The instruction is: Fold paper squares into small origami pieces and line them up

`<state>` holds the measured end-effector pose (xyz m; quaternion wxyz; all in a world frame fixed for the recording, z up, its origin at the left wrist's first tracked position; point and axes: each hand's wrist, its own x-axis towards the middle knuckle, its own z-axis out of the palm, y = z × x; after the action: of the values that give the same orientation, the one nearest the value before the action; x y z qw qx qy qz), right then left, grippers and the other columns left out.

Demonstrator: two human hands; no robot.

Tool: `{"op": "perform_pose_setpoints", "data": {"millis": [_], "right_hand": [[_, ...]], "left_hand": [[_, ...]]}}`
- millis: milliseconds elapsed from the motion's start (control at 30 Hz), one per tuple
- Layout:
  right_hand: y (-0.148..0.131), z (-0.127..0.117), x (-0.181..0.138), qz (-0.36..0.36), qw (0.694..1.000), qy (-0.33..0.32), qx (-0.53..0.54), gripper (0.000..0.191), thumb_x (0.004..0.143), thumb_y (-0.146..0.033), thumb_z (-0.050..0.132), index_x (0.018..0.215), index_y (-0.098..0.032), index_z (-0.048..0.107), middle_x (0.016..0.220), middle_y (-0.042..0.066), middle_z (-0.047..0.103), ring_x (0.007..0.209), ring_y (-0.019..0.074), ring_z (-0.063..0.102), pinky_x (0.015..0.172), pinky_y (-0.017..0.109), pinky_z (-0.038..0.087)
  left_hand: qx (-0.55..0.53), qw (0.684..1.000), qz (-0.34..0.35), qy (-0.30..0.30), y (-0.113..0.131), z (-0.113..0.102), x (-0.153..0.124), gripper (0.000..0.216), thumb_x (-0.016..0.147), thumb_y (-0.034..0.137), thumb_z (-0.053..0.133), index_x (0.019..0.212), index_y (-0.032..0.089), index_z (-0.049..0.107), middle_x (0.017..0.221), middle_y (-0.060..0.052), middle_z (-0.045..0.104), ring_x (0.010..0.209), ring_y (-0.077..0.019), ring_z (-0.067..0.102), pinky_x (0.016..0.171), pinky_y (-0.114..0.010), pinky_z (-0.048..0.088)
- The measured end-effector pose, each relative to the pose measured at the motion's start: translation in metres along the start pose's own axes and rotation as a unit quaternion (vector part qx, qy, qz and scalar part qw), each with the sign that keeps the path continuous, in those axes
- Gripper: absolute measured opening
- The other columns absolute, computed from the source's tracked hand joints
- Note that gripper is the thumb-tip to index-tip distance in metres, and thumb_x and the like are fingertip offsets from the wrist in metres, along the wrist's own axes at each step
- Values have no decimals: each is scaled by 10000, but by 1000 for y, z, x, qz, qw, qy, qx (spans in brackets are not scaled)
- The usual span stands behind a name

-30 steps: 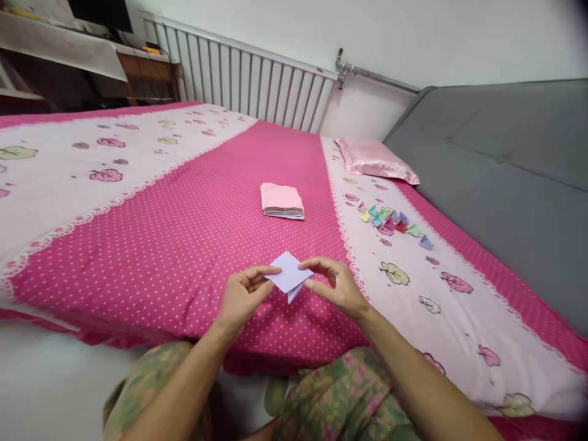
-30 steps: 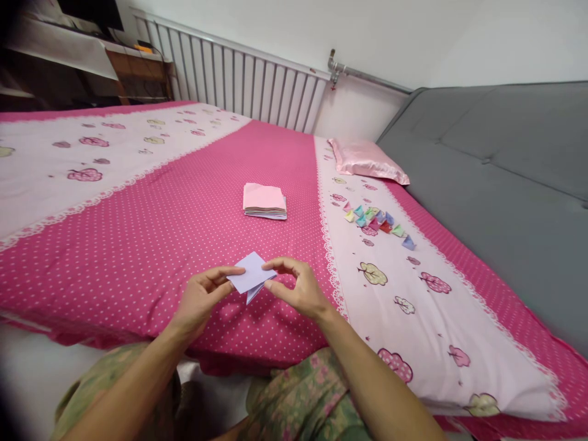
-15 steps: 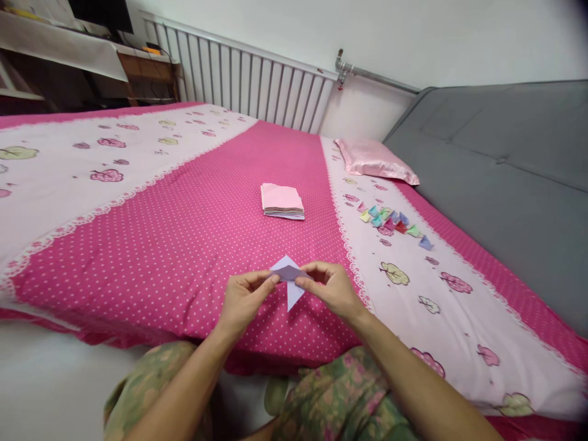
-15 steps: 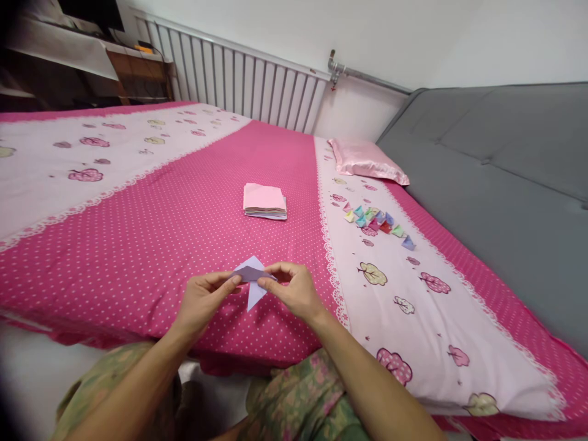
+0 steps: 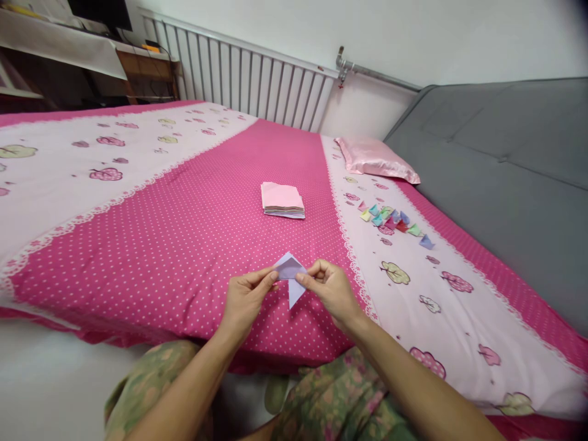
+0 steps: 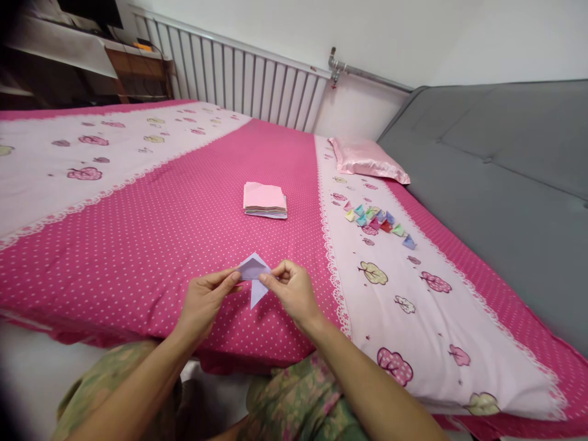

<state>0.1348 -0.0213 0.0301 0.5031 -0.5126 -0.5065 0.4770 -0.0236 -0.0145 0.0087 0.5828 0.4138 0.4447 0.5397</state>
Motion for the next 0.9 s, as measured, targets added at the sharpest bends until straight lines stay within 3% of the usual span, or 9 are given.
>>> {"op": "perform_pose_setpoints", "data": {"millis": [300,500,700,900], "right_hand": [[-3,0,1,11,999,-9,31,321,640,-314,699,766,-194,429,573,-44,596,495,102,540,502,215,381],[-4,-6,4,-8,999,-34,4,307,693,-334,640,870,-203,427,639,-24,627,576,137,598,555,247,428],[-4,-7,2,-3,992,-119,-29,262,721,-294,615,889,-209,432,663,-26,616,605,137,599,557,239,430],[-3,-2,-1,-45,985,-150,-72,125,736,-235,599,730,-185,485,609,-40,544,547,98,531,519,210,391]], "left_hand": [[-63,997,-30,-17,11,3,-3,571,664,307,690,1194,163,533,746,-22,715,693,-127,655,709,-245,525],[-62,995,-55,-57,11,-4,0,592,673,308,681,1211,135,508,851,-81,711,780,-175,658,733,-284,510],[-33,988,-94,-120,6,-10,0,378,626,303,721,942,106,657,852,-113,706,742,-172,651,699,-251,481],[-36,984,-109,-134,6,-6,-1,257,667,338,685,790,113,703,689,-66,693,605,-120,602,598,-207,441]]}}
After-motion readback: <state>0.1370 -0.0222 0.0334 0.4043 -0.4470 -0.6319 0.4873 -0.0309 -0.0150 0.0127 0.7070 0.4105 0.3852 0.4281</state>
